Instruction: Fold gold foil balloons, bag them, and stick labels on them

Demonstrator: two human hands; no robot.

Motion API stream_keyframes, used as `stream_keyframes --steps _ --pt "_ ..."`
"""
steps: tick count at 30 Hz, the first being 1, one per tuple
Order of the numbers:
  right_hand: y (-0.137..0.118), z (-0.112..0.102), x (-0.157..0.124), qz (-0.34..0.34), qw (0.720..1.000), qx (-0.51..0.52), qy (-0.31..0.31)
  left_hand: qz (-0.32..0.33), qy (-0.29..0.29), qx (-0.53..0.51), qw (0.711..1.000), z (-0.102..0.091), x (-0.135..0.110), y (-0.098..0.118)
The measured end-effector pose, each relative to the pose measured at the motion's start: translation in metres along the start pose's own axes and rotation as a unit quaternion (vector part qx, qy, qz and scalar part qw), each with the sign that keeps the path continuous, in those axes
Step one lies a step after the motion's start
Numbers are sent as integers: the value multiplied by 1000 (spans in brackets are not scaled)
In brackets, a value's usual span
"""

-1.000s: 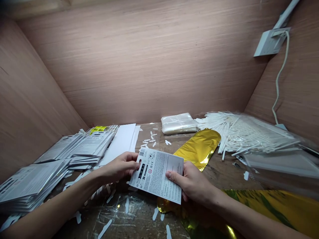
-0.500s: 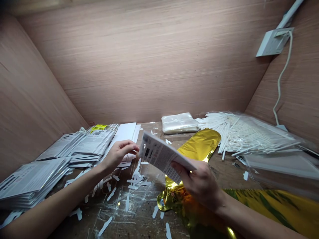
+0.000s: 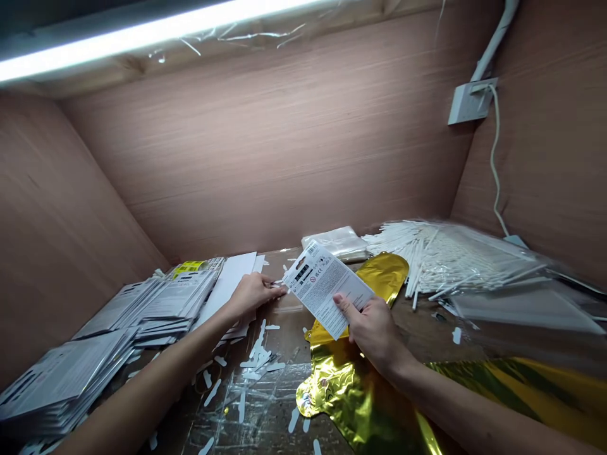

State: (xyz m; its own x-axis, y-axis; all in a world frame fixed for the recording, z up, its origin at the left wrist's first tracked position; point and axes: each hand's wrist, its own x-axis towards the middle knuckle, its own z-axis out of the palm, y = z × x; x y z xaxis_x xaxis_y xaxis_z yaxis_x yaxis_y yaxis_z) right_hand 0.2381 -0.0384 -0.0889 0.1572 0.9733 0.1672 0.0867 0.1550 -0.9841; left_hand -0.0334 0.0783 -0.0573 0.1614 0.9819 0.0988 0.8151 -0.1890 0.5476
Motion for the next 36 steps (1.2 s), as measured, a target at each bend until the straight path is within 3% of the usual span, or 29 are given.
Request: stream_keyframes --steps 5,10,13,17,22,29,36 --pt "5 1 3 7 1000 8 -9 -9 23 -35 999 0 -2 -3" --pt "7 0 3 15 1000 10 -8 -45 96 -157 982 -3 -3 2" --pt "3 0 1 11 1000 3 -29 -74 107 -284 950 0 -2 6" --pt "-9 -1 -7 -11 997 -46 -67 -108 120 -444 881 8 0 6" --pt "-19 1 -14 14 993 -46 -108 -125 156 -544 815 11 -1 1" --pt "-16 2 -17 6 981 -105 -166 -84 123 -628 764 1 -8 12" --pt "-21 5 -20 -20 970 -122 -211 -75 44 -667 740 -2 -20 23"
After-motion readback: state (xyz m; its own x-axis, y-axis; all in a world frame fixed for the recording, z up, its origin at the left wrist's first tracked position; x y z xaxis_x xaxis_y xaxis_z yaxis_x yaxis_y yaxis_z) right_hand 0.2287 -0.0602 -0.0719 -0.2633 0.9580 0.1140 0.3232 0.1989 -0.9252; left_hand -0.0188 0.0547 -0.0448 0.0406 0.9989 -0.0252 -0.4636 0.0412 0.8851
